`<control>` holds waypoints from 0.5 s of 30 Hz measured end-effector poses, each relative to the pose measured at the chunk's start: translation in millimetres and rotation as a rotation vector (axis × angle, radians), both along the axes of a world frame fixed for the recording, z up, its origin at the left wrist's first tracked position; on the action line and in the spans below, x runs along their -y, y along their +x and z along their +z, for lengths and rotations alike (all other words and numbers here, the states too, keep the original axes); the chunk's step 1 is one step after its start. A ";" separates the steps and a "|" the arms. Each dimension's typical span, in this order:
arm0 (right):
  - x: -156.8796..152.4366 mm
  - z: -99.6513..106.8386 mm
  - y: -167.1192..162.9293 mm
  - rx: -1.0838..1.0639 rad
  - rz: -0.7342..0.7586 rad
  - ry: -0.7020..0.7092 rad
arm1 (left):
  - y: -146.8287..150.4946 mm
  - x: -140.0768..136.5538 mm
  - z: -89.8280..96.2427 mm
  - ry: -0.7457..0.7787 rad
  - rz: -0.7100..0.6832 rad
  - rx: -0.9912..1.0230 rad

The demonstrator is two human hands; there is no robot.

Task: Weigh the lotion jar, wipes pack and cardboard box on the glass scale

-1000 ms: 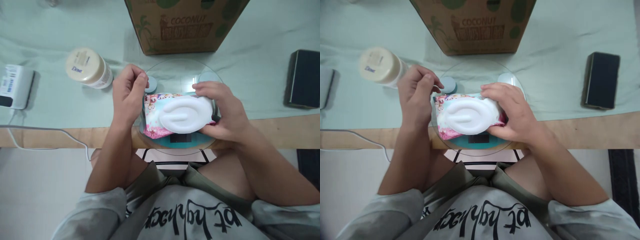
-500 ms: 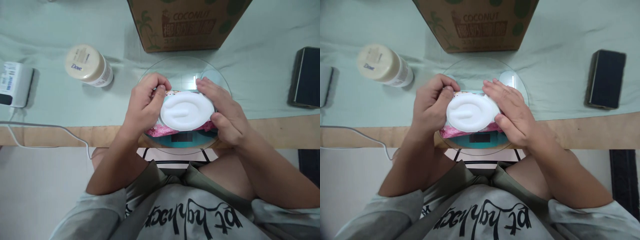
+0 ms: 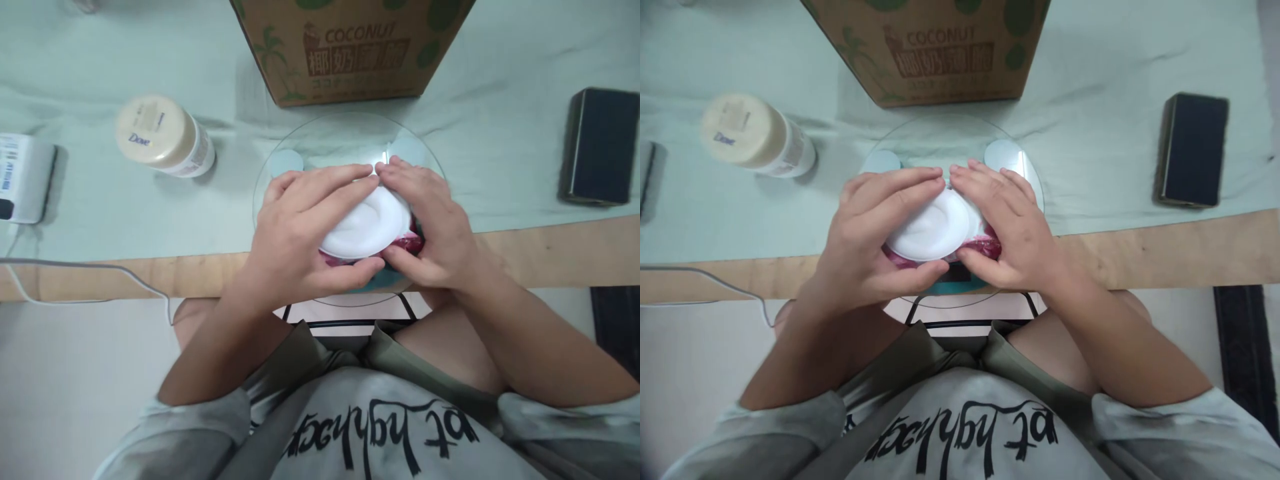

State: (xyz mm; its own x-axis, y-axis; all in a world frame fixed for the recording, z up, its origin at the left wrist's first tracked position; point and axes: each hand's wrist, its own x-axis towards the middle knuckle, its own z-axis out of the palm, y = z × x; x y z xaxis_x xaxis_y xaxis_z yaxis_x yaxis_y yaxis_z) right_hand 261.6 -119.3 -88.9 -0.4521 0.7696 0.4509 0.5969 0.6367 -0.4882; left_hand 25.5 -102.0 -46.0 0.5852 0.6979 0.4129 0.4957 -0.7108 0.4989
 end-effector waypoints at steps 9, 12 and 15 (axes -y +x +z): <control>-1.8 -1.9 -1.5 -0.049 -0.003 -0.038 | 4.8 -1.7 -21.5 0.092 0.044 0.093; -2.0 -2.7 -1.9 -0.084 0.008 -0.068 | 6.0 -2.4 -21.6 0.030 0.069 0.121; -1.9 -5.1 -1.9 -0.088 0.015 -0.073 | 3.5 -1.7 -17.6 -0.001 0.072 0.138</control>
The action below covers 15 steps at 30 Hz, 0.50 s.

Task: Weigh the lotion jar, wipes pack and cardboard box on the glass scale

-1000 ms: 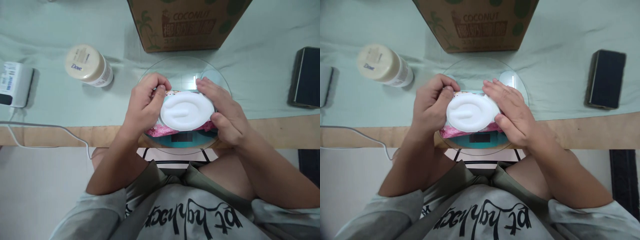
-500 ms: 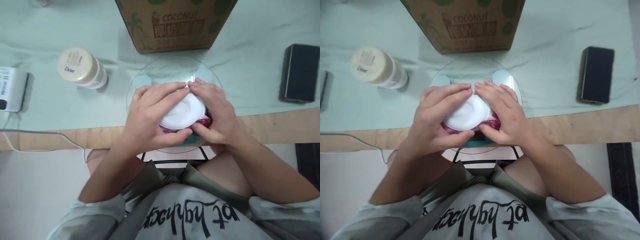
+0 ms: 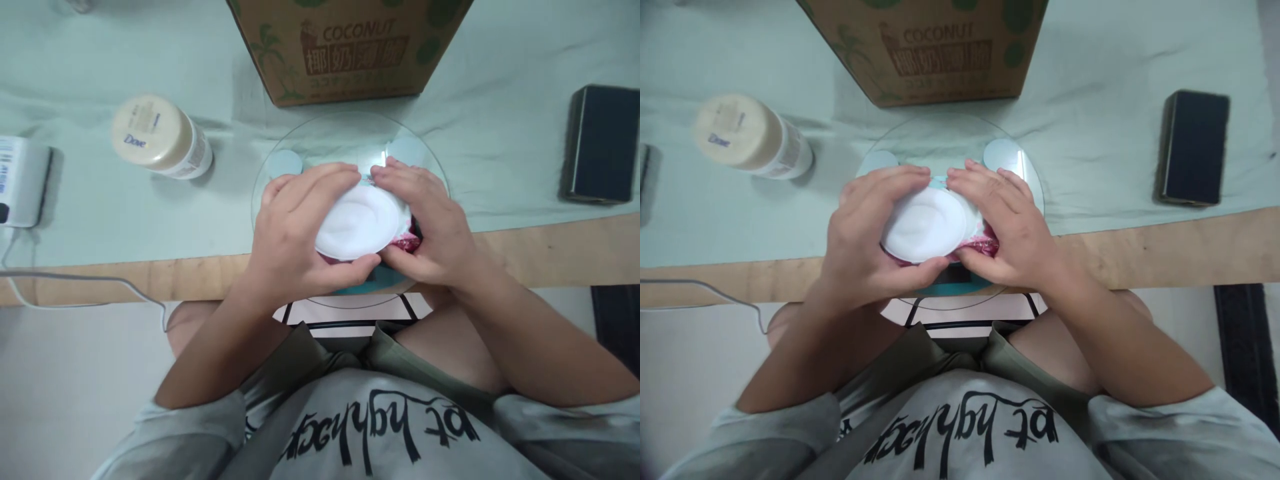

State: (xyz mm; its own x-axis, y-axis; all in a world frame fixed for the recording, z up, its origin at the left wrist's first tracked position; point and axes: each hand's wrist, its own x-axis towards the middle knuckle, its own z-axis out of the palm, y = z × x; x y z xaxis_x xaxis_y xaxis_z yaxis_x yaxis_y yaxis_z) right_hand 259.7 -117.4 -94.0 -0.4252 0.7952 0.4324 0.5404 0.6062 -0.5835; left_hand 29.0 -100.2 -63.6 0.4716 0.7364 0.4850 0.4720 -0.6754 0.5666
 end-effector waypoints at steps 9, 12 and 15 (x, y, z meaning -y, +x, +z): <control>-2.2 -4.7 -2.3 -0.034 -0.008 0.044 | -3.9 -2.8 2.8 0.022 -0.033 -0.065; -2.0 -4.4 -2.4 -0.005 -0.016 0.056 | -2.4 -2.8 -1.6 0.043 -0.052 0.039; -1.6 -3.7 -1.9 0.030 -0.020 0.049 | -1.5 -1.1 -3.4 0.018 -0.005 0.066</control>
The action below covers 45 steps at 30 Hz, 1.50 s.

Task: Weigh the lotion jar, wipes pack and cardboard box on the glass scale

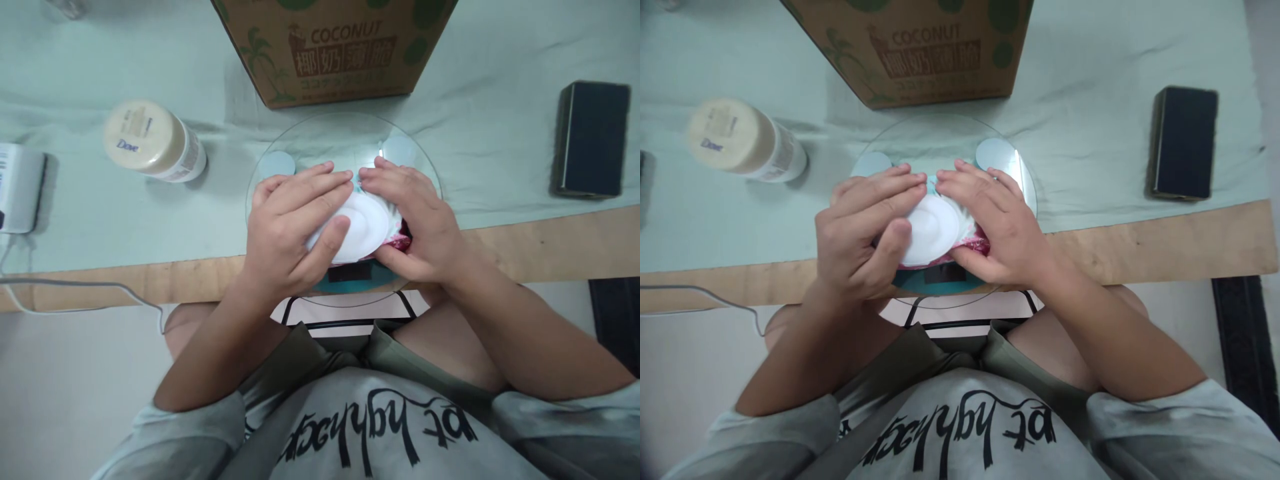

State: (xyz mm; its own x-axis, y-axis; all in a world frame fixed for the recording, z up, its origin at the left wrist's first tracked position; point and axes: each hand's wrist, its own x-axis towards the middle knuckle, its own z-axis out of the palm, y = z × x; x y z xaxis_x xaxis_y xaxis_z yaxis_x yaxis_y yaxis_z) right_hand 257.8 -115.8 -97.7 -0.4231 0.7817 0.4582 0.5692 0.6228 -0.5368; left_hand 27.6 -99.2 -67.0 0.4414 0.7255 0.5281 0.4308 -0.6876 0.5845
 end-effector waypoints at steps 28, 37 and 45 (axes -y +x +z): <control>-2.9 -1.1 4.3 -0.007 0.018 -0.079 | -2.3 -34.3 10.4 -0.506 0.068 0.082; -7.8 3.9 21.7 0.042 0.060 -0.058 | -44.7 -38.0 -30.0 -0.221 0.420 0.171; -8.6 -1.7 23.7 0.147 0.061 -0.128 | -26.5 -13.8 -18.6 -0.229 0.303 0.120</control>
